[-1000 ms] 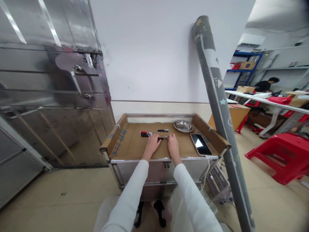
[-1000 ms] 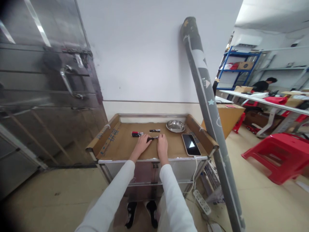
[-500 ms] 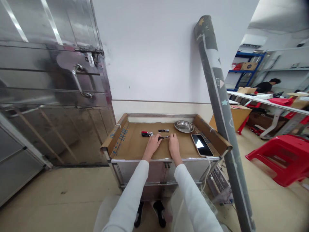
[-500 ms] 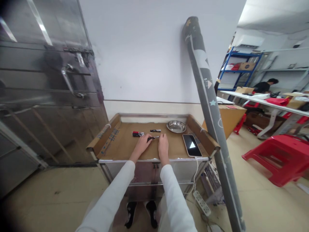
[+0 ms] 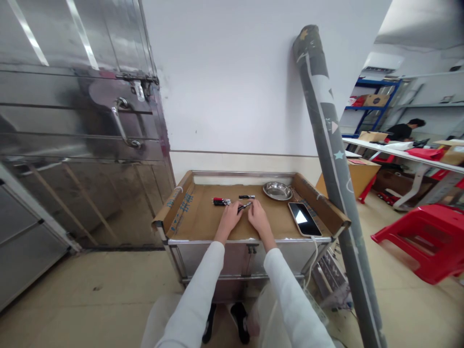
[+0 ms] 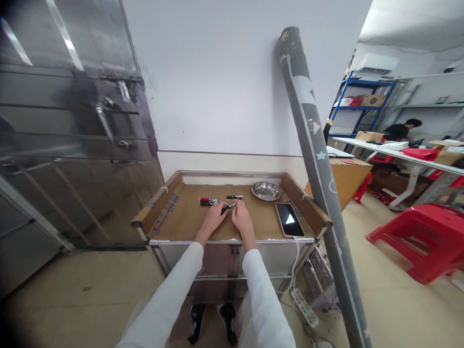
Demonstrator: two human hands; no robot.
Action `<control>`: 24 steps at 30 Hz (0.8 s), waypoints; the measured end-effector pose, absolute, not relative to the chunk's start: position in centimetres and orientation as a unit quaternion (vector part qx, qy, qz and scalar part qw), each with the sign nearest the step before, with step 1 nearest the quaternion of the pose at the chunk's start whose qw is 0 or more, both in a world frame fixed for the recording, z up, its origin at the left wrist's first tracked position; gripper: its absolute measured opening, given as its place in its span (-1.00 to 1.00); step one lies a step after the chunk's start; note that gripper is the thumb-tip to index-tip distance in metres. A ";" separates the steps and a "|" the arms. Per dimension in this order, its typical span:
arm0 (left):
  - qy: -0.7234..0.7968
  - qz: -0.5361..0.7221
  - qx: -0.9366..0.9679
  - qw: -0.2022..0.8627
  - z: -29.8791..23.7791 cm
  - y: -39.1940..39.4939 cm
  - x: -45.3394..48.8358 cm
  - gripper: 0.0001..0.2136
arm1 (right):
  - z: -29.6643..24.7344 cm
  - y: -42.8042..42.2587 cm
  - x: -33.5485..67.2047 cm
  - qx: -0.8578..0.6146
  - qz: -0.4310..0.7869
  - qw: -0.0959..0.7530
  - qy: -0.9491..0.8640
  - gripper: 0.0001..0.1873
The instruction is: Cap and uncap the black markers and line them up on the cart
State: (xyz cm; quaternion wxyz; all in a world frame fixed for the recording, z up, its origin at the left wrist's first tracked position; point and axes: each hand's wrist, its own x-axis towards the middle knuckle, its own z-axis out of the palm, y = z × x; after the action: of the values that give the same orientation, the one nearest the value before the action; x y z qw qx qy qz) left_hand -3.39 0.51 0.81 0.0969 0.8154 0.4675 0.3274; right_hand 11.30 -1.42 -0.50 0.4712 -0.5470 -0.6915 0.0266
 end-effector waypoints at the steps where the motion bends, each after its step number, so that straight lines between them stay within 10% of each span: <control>1: 0.467 0.325 0.817 0.096 0.8 0.5 -3.4 -0.86 | -0.5 -1.4 11.3 -0.536 0.036 0.474 -0.698 -0.60; 24: 0.688 0.297 0.658 -0.075 0.8 0.0 -3.2 -0.80 | -1.1 -1.2 11.2 -0.591 0.034 0.393 -0.703 -0.66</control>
State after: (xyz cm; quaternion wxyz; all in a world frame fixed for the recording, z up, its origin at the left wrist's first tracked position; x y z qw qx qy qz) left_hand -3.20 0.03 0.82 -0.0749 0.6579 0.6878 0.2975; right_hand 11.20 -1.22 -1.11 0.3931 -0.5911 -0.7035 0.0336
